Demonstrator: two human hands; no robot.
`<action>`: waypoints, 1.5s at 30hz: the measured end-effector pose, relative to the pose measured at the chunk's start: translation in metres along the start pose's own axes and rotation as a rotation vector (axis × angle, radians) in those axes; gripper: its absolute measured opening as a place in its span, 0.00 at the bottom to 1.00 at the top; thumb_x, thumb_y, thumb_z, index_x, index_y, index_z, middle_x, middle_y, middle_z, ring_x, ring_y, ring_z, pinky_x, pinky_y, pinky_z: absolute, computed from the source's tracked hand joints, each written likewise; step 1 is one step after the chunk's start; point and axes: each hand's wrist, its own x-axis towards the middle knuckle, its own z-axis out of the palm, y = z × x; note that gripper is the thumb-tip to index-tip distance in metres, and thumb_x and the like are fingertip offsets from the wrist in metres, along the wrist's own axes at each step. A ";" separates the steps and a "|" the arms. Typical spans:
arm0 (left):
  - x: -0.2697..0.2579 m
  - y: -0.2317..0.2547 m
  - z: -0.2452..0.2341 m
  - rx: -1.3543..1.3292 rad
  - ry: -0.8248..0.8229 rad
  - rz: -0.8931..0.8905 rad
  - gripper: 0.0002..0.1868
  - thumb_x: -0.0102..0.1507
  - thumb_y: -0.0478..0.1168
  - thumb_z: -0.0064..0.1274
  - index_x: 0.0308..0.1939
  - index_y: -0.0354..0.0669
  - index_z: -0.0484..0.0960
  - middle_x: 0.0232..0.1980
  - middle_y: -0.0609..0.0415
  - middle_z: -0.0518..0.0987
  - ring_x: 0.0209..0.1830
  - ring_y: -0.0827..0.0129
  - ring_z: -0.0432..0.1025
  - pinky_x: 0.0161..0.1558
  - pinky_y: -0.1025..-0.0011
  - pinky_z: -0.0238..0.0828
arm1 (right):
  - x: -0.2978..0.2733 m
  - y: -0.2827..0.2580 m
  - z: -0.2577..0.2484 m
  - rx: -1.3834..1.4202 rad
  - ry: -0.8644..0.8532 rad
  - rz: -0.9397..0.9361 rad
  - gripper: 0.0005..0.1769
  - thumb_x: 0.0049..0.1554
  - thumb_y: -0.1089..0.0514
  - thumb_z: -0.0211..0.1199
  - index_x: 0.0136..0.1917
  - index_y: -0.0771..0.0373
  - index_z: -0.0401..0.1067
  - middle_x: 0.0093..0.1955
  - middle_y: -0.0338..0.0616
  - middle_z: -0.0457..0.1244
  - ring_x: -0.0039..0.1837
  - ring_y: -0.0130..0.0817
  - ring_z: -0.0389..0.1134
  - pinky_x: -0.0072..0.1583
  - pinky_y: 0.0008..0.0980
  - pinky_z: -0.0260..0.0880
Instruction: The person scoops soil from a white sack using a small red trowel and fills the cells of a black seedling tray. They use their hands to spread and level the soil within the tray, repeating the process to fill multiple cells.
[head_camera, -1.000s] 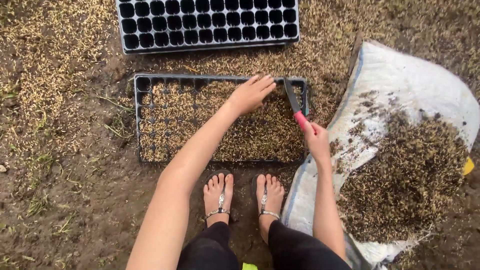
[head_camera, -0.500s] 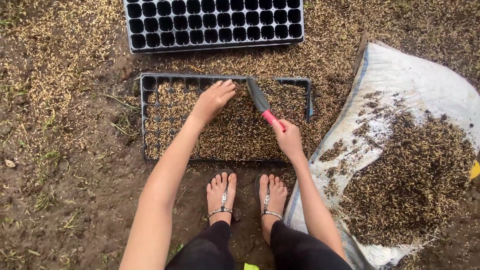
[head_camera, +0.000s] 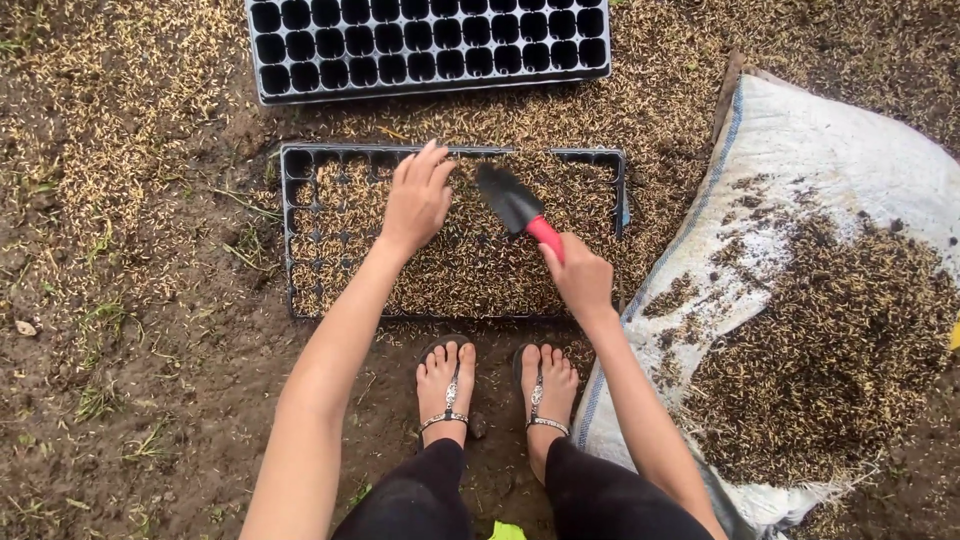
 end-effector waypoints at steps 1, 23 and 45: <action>0.007 0.010 -0.003 -0.002 -0.001 0.002 0.15 0.68 0.37 0.48 0.59 0.48 0.71 0.65 0.52 0.70 0.74 0.63 0.57 0.72 0.63 0.51 | -0.005 0.011 0.000 -0.001 0.000 0.003 0.17 0.65 0.41 0.59 0.50 0.56 0.74 0.34 0.45 0.68 0.35 0.40 0.72 0.39 0.33 0.70; 0.065 0.117 0.027 -0.034 -0.291 0.021 0.44 0.71 0.65 0.30 0.77 0.33 0.49 0.82 0.38 0.46 0.83 0.54 0.35 0.77 0.50 0.17 | -0.076 0.055 -0.021 0.305 0.286 0.568 0.14 0.69 0.54 0.58 0.52 0.70 0.72 0.30 0.45 0.62 0.26 0.30 0.58 0.30 0.24 0.55; 0.089 0.171 0.045 -0.031 -0.299 -0.014 0.43 0.71 0.64 0.28 0.77 0.30 0.50 0.81 0.37 0.45 0.83 0.53 0.31 0.76 0.52 0.12 | -0.036 0.076 -0.039 0.179 0.244 0.519 0.17 0.69 0.47 0.55 0.56 0.64 0.70 0.34 0.49 0.64 0.32 0.39 0.66 0.37 0.34 0.63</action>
